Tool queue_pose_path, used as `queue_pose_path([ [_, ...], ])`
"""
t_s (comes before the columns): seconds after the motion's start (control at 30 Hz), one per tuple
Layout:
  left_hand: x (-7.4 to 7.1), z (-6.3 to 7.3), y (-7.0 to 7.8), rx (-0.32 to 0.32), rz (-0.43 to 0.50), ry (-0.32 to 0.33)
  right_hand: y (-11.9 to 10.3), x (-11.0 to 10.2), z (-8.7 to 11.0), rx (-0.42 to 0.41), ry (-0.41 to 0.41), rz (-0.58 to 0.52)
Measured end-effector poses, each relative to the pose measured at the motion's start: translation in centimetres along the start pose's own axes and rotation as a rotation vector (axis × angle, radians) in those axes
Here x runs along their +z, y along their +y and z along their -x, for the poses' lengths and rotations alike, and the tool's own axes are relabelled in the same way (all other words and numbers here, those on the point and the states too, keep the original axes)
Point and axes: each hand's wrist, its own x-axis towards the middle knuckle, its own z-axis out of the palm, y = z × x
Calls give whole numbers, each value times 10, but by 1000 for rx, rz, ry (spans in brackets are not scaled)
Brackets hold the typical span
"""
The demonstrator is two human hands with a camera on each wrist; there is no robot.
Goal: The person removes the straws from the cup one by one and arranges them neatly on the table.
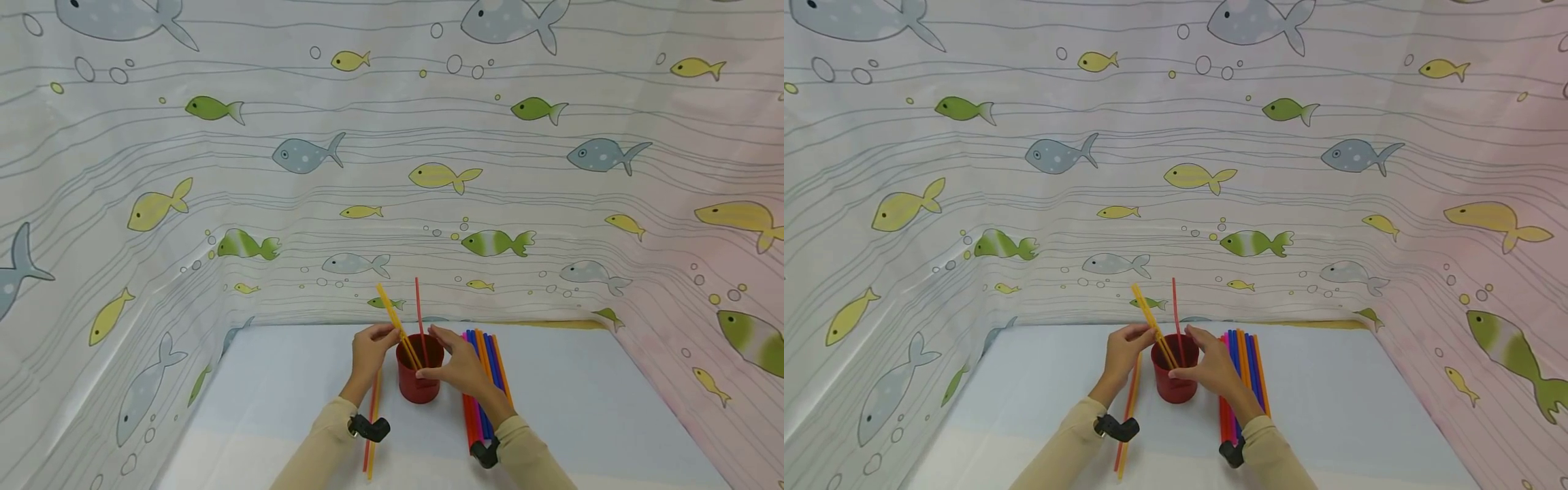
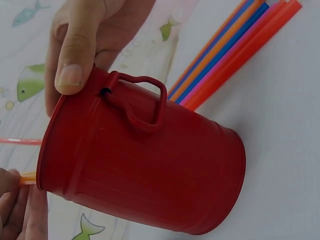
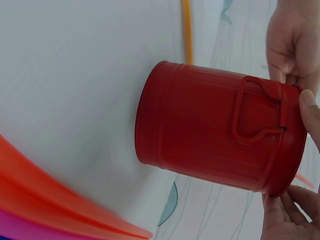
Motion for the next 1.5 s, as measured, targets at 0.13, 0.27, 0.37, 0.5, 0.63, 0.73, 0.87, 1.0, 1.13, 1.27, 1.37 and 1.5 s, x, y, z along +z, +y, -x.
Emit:
queue_pose_path([
  [0.13,1,2,4,4,9,35,0,1,0,-13,3,0],
  [0.27,0,2,4,20,18,46,-1,1,0,-27,9,12],
  [0.37,-2,2,5,30,9,48,-1,1,0,-34,9,18],
  [0.5,-4,0,9,33,12,45,-2,1,1,-33,8,13],
  [0.63,-7,-1,17,34,35,30,-3,1,1,-29,6,10],
  [0.73,-11,-2,25,38,44,19,-5,0,1,-19,7,21],
  [0.87,-15,-4,32,60,58,34,-6,0,2,-11,9,26],
  [1.0,-20,-6,39,114,60,47,-5,0,2,-13,4,15],
  [1.13,-27,-7,45,145,70,52,-3,1,2,-14,-3,-1],
  [1.27,-35,-9,50,154,91,59,-3,2,3,-7,-6,-8],
  [1.37,-41,-10,55,170,101,71,-3,2,4,-2,0,2],
  [1.5,-51,-13,64,202,120,99,-2,2,5,-2,5,14],
])
